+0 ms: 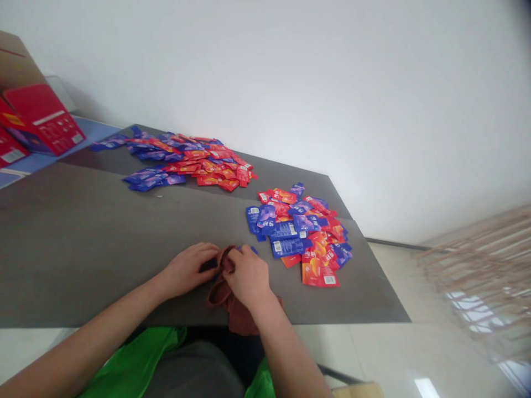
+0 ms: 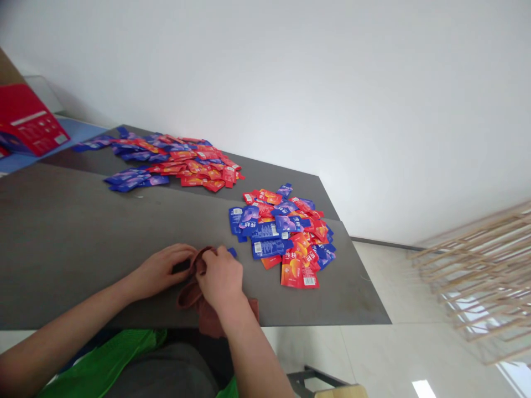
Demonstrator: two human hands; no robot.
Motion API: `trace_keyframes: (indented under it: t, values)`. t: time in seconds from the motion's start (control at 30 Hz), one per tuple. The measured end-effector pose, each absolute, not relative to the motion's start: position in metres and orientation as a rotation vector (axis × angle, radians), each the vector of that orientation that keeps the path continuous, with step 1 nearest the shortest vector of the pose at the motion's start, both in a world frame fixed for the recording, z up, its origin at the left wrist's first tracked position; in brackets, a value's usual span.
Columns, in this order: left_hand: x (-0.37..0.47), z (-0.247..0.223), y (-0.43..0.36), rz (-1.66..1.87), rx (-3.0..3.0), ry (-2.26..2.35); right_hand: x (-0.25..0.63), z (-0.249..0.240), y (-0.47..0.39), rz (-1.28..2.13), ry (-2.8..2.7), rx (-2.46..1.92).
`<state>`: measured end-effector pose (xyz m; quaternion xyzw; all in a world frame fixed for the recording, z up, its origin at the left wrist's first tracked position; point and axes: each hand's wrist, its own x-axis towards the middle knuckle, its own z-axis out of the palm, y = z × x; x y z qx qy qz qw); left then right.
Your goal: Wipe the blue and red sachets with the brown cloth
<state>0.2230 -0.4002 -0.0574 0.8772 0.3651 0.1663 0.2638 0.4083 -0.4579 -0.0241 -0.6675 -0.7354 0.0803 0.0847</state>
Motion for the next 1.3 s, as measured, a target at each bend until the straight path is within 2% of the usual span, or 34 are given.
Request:
trace_keyframes:
  t: [0.17,0.4,0.63,0.8,0.87,0.97,1.1,1.3]
  values:
    - [0.222,-0.056,-0.400,0.419,2.379,0.985,0.445,-0.019,-0.444,0.099,-1.974,-2.293]
    - [0.223,-0.058,-0.400,0.441,2.400,0.973,0.406,-0.021,-0.458,0.190,-2.310,-1.848]
    - [0.222,-0.055,-0.400,0.432,2.384,0.986,0.440,-0.019,-0.434,0.133,-1.986,-2.294]
    - [0.223,-0.055,-0.400,0.449,2.383,0.958,0.407,-0.017,-0.455,0.148,-2.304,-1.820]
    - [0.223,-0.056,-0.401,0.458,2.378,0.969,0.401,-0.023,-0.458,0.211,-2.334,-1.775]
    - [0.222,-0.057,-0.401,0.441,2.382,0.979,0.420,-0.030,-0.446,0.267,-2.185,-1.997]
    - [0.219,-0.059,-0.399,0.405,2.402,0.996,0.449,-0.021,-0.434,0.178,-1.973,-2.262]
    - [0.221,-0.058,-0.399,0.434,2.403,0.955,0.409,-0.017,-0.461,0.133,-2.256,-1.831]
